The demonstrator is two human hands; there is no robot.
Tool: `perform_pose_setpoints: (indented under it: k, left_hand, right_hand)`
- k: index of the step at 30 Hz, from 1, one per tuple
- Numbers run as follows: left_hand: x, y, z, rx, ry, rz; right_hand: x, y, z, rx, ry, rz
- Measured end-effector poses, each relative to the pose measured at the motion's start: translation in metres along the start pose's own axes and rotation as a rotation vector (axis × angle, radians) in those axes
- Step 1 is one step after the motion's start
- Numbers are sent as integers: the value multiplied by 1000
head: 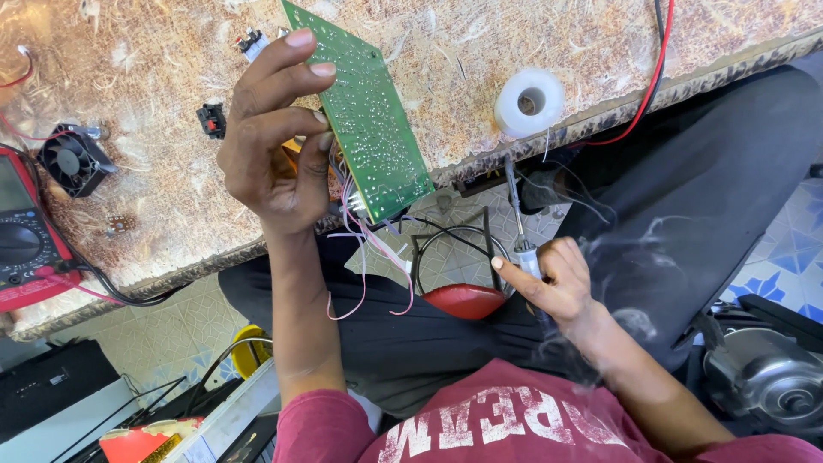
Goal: Soldering wires and components onto a printed circuit board at a repair bench.
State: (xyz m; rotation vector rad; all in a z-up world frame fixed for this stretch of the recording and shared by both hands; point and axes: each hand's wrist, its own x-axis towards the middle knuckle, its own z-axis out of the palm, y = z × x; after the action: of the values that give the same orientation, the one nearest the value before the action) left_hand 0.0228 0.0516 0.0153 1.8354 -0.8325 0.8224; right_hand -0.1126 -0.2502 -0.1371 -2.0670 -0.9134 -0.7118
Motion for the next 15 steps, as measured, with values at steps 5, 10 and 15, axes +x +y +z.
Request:
perform_pose_setpoints:
  k: [5,10,15]
  left_hand:
    - [0,1,0,-4,6,-12]
    - [-1,1,1,0,5,-7]
    - [-2,-1,1,1,7,-8]
  right_hand:
    - [7,-7,-6,-39,-119,8]
    - [1,-7,-6,-3,-244,30]
    - [6,-9,-7,49,-212,50]
